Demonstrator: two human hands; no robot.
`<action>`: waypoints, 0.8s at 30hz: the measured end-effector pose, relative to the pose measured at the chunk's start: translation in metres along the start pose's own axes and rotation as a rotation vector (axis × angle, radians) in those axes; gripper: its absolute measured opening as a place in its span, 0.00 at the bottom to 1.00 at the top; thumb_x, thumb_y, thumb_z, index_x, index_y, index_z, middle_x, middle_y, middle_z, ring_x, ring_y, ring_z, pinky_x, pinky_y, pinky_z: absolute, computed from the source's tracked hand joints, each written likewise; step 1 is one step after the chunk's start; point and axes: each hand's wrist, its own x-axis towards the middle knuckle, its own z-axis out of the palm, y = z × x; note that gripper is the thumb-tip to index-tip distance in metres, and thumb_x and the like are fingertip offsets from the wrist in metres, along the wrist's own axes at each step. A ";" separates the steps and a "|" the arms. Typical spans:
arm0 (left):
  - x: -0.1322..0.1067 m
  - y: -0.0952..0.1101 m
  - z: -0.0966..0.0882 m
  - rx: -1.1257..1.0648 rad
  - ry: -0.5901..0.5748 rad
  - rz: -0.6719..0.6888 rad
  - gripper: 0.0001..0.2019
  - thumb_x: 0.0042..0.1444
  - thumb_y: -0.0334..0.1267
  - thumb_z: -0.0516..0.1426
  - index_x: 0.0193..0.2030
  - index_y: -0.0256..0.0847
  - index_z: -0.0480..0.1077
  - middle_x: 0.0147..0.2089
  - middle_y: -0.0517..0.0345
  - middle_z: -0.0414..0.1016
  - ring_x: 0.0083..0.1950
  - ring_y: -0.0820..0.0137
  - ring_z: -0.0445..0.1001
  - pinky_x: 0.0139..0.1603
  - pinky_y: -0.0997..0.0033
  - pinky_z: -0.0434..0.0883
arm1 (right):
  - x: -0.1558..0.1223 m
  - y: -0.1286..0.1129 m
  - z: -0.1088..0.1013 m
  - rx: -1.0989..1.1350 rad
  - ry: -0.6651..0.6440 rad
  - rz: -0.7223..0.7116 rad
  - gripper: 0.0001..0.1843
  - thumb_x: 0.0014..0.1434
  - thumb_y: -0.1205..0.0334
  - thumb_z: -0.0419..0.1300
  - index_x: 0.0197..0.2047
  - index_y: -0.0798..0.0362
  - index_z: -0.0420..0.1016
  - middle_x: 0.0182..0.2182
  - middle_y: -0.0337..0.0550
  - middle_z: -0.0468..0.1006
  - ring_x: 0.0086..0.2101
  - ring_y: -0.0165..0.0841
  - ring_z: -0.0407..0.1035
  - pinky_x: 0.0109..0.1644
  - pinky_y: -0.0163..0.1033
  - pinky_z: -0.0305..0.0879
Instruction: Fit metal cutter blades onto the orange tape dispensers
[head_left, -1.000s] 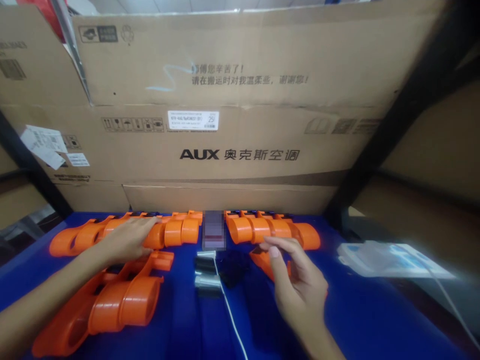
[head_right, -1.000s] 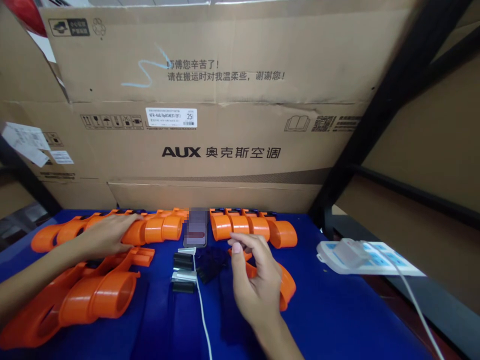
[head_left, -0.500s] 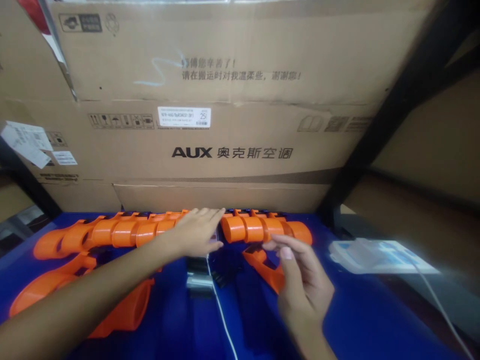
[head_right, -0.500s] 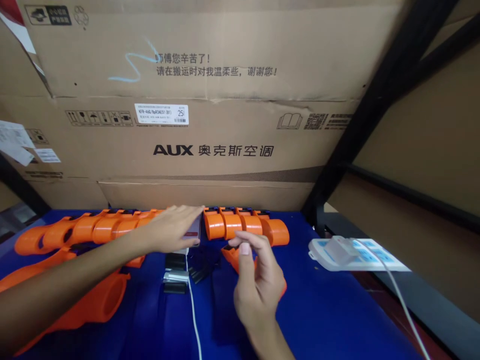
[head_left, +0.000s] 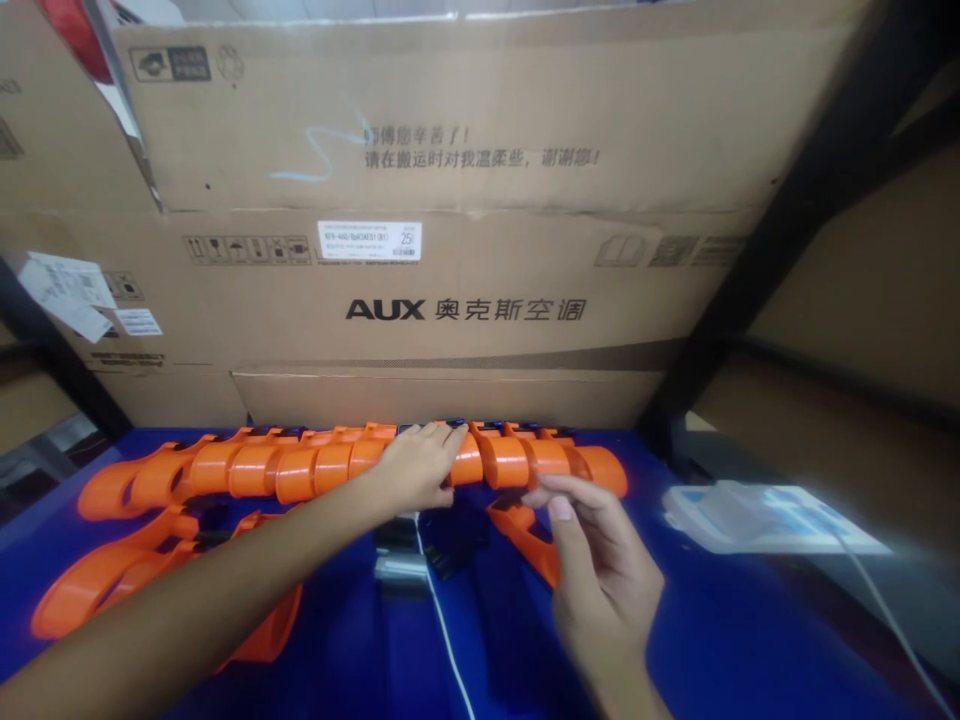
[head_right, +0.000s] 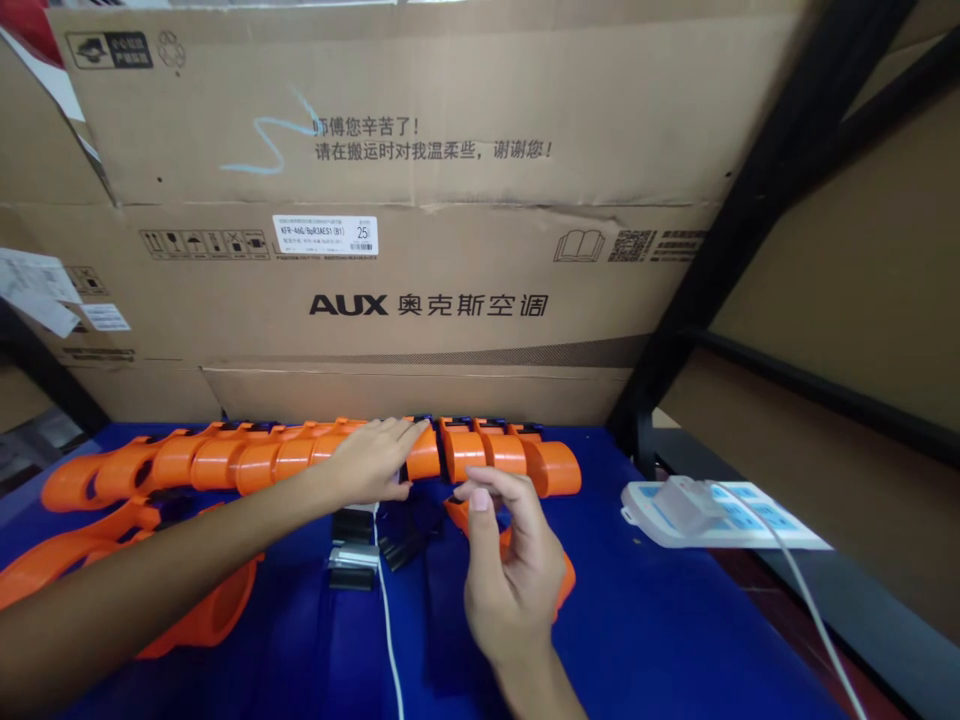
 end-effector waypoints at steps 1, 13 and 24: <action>-0.001 -0.002 -0.005 -0.006 0.019 0.000 0.41 0.50 0.38 0.62 0.71 0.31 0.54 0.65 0.34 0.69 0.63 0.45 0.69 0.62 0.49 0.66 | 0.000 0.001 -0.001 -0.003 -0.003 0.001 0.08 0.70 0.59 0.58 0.48 0.47 0.77 0.37 0.41 0.80 0.38 0.35 0.75 0.45 0.42 0.71; -0.092 0.033 -0.073 0.003 0.341 0.045 0.44 0.50 0.31 0.58 0.75 0.41 0.50 0.68 0.41 0.67 0.67 0.47 0.65 0.65 0.45 0.63 | -0.001 0.009 0.013 0.216 -0.262 0.307 0.23 0.69 0.50 0.58 0.64 0.45 0.66 0.49 0.49 0.80 0.37 0.37 0.76 0.39 0.44 0.77; -0.157 0.070 -0.019 -0.266 0.277 0.186 0.41 0.60 0.39 0.62 0.76 0.58 0.48 0.73 0.47 0.61 0.68 0.46 0.64 0.64 0.41 0.67 | -0.008 0.003 0.028 0.352 -0.515 0.571 0.23 0.63 0.48 0.65 0.58 0.48 0.77 0.43 0.48 0.86 0.44 0.47 0.80 0.52 0.55 0.75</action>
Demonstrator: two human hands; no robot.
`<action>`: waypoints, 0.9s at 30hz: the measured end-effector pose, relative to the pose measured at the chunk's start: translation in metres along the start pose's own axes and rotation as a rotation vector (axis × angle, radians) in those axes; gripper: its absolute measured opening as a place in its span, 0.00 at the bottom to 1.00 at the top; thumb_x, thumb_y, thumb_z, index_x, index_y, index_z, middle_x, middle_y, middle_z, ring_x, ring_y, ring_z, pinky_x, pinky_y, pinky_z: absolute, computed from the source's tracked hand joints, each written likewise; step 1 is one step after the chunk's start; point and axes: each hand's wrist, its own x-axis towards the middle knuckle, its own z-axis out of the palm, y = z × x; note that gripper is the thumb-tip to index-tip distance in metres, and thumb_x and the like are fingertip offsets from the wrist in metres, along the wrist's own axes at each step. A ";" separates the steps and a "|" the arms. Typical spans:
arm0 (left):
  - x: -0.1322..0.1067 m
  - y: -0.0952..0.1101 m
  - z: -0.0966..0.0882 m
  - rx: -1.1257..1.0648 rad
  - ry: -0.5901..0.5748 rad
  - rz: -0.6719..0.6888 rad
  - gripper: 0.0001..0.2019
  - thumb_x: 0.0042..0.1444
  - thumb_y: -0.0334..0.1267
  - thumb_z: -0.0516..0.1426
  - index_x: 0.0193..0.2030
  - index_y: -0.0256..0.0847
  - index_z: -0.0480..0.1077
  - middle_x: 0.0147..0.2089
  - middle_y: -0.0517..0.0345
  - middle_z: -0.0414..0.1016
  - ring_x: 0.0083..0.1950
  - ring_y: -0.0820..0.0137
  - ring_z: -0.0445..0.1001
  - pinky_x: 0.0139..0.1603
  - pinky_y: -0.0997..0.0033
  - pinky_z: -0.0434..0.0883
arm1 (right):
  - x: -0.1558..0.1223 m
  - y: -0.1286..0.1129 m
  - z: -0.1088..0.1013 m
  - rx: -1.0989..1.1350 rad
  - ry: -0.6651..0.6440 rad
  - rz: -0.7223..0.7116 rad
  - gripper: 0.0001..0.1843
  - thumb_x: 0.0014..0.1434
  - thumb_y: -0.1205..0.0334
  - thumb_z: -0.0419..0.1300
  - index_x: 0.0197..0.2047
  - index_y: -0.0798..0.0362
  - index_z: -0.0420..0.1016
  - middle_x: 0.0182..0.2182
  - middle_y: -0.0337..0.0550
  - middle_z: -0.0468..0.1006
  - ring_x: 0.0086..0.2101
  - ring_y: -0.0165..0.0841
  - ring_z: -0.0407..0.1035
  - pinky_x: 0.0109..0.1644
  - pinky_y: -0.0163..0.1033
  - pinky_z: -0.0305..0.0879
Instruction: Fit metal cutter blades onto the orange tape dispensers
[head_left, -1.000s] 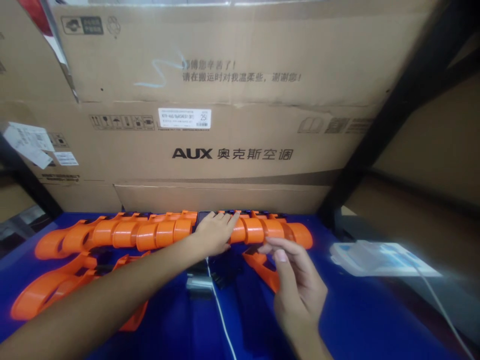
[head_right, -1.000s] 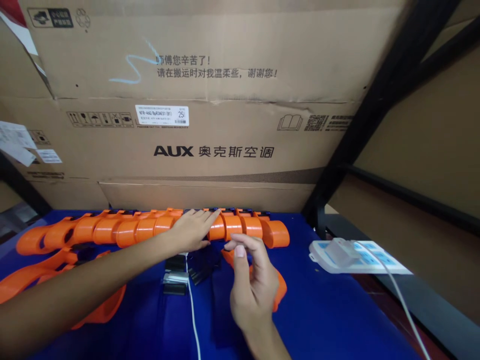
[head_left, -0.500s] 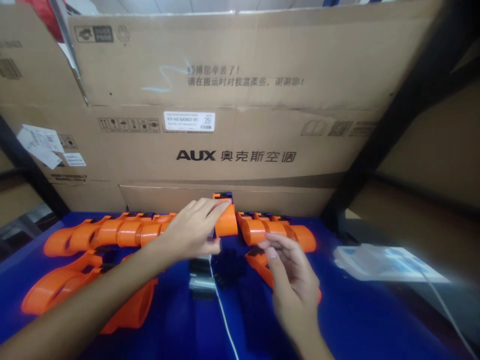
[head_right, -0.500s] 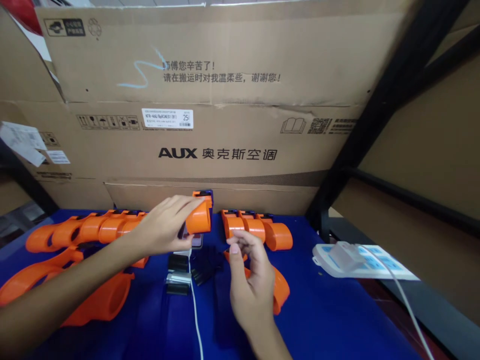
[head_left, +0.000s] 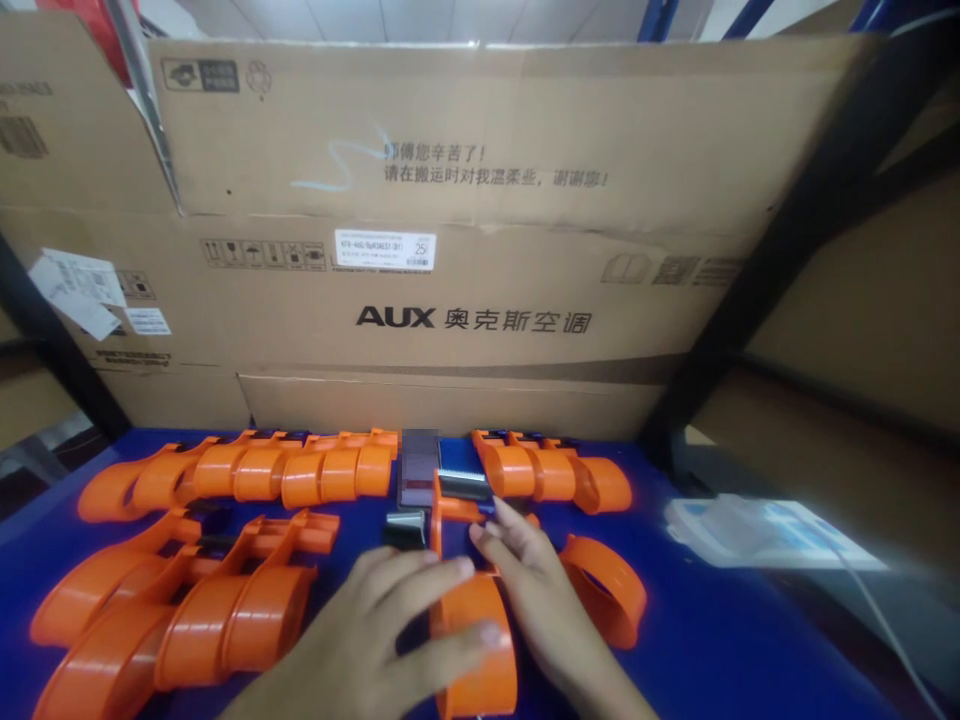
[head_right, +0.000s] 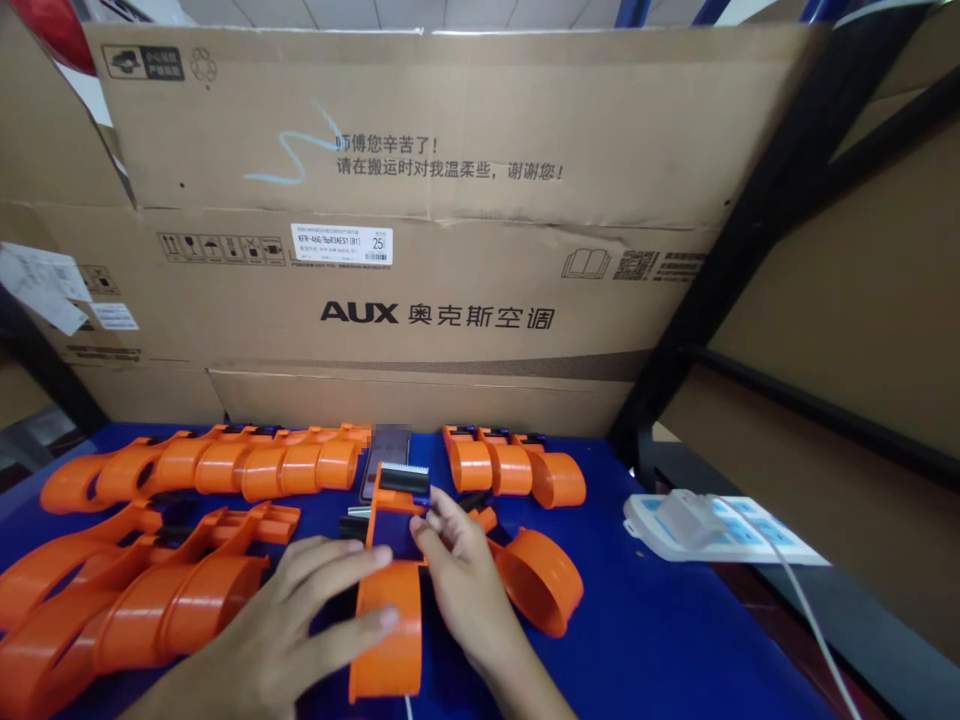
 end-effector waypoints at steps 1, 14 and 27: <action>0.001 -0.002 0.003 -0.131 0.056 -0.073 0.41 0.61 0.45 0.62 0.77 0.59 0.46 0.75 0.47 0.56 0.70 0.45 0.61 0.65 0.41 0.66 | 0.000 -0.002 0.002 0.012 -0.019 -0.007 0.24 0.63 0.47 0.65 0.58 0.48 0.77 0.42 0.48 0.86 0.44 0.47 0.80 0.51 0.55 0.76; 0.052 -0.028 0.047 -1.157 0.528 -0.866 0.18 0.61 0.50 0.62 0.52 0.43 0.75 0.51 0.50 0.80 0.56 0.54 0.75 0.61 0.57 0.68 | 0.003 0.011 0.010 -0.130 -0.056 -0.050 0.18 0.67 0.51 0.62 0.55 0.50 0.79 0.44 0.47 0.84 0.44 0.41 0.77 0.55 0.46 0.71; 0.045 -0.023 0.038 -1.161 0.563 -0.837 0.16 0.59 0.44 0.65 0.51 0.40 0.77 0.44 0.50 0.84 0.45 0.60 0.79 0.50 0.65 0.73 | -0.001 0.007 0.013 -0.377 -0.041 -0.030 0.14 0.65 0.63 0.54 0.32 0.54 0.78 0.26 0.36 0.71 0.28 0.30 0.61 0.31 0.32 0.59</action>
